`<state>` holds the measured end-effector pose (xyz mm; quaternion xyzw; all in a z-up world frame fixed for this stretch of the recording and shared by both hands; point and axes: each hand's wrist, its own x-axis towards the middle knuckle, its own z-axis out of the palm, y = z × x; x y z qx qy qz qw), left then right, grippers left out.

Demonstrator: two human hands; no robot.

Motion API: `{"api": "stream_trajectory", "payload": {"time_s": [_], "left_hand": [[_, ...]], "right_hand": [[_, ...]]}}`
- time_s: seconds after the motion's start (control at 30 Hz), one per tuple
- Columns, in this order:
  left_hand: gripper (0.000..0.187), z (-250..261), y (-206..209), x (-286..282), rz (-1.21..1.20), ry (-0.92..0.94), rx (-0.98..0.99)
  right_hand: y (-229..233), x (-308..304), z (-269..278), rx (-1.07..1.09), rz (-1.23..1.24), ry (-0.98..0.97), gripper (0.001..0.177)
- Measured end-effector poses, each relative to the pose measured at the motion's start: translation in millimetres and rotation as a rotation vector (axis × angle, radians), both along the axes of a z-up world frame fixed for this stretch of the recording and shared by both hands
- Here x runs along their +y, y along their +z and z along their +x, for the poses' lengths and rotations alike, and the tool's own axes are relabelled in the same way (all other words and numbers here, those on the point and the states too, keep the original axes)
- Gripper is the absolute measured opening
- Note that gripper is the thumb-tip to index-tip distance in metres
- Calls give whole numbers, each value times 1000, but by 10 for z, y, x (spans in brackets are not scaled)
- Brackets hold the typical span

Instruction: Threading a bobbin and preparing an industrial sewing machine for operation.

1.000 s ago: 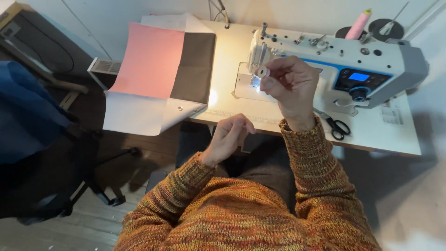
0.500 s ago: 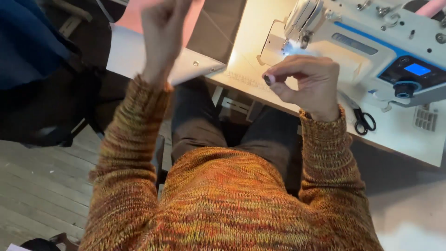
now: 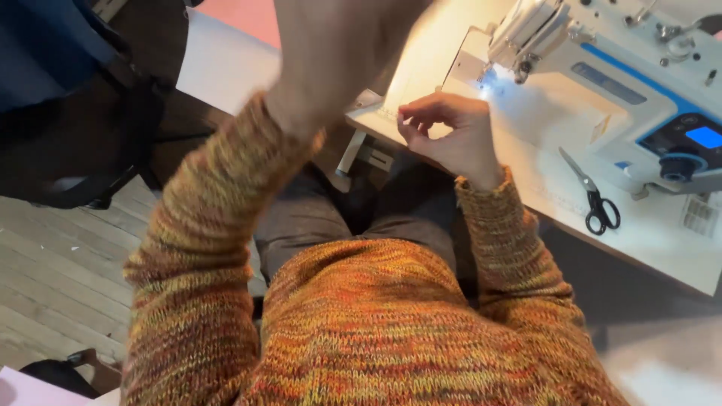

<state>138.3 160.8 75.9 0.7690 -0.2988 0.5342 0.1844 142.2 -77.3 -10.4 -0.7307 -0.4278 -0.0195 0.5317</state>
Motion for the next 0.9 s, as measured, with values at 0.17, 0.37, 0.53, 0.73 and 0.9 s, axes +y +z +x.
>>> {"api": "stream_trajectory", "payload": {"time_s": [0.17, 0.37, 0.53, 0.73, 0.9], "left_hand": [[27, -935, -13, -198, 142, -24, -15], [15, -1602, -1068, -433, -473, -73, 618], [20, -1535, -1940, -441, -1283, -227, 902], [20, -1157, -1873, 65, -1203, -178, 720], [16, -914, -1110, 576, -172, 485, 426]], "right_hand": [[-75, 352, 133, 225, 143, -105, 19], [-257, 543, 498, 337, 356, 32, 19], [-246, 625, 448, 252, 276, 170, 18], [40, 792, 105, 315, 252, 336, 17], [297, 734, -79, 103, 192, 386, 19]]}}
